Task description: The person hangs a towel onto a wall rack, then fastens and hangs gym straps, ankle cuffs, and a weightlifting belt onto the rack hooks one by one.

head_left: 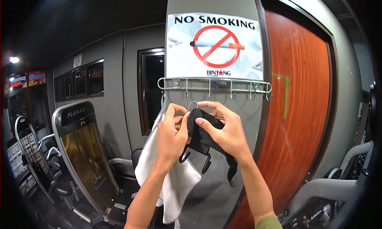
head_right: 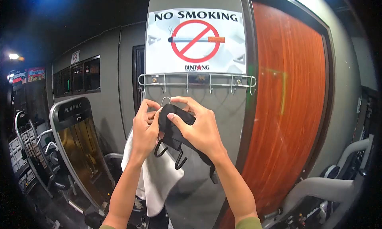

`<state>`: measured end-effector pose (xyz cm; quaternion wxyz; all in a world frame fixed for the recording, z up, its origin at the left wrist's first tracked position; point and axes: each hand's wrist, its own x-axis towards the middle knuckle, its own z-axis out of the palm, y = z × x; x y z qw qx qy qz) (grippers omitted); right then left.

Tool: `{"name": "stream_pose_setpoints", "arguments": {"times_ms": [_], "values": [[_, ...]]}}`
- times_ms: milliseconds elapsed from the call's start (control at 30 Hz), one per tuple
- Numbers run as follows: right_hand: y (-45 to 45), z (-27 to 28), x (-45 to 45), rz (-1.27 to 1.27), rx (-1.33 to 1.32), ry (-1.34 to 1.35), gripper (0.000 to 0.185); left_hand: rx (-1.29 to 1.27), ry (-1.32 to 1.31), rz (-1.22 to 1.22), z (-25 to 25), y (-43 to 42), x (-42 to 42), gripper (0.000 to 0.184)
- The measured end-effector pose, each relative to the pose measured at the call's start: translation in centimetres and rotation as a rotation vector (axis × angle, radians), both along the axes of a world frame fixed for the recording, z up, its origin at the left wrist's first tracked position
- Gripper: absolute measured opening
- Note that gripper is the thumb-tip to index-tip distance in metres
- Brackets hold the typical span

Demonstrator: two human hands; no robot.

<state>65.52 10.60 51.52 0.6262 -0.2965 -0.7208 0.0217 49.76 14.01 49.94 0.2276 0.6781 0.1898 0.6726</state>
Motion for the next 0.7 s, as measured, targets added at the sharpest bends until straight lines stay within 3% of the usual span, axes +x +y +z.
{"name": "stream_pose_setpoints", "arguments": {"times_ms": [500, 700], "values": [[4.7, 1.8, -1.2, -0.124, 0.116, -0.035, 0.035, 0.058, -0.009, 0.051, 2.1, 4.6, -0.6, 0.010], [4.7, 1.8, -1.3, -0.282, 0.103, -0.131, 0.036, 0.081, 0.065, 0.063, 2.1, 5.5, -1.0, 0.007]]}}
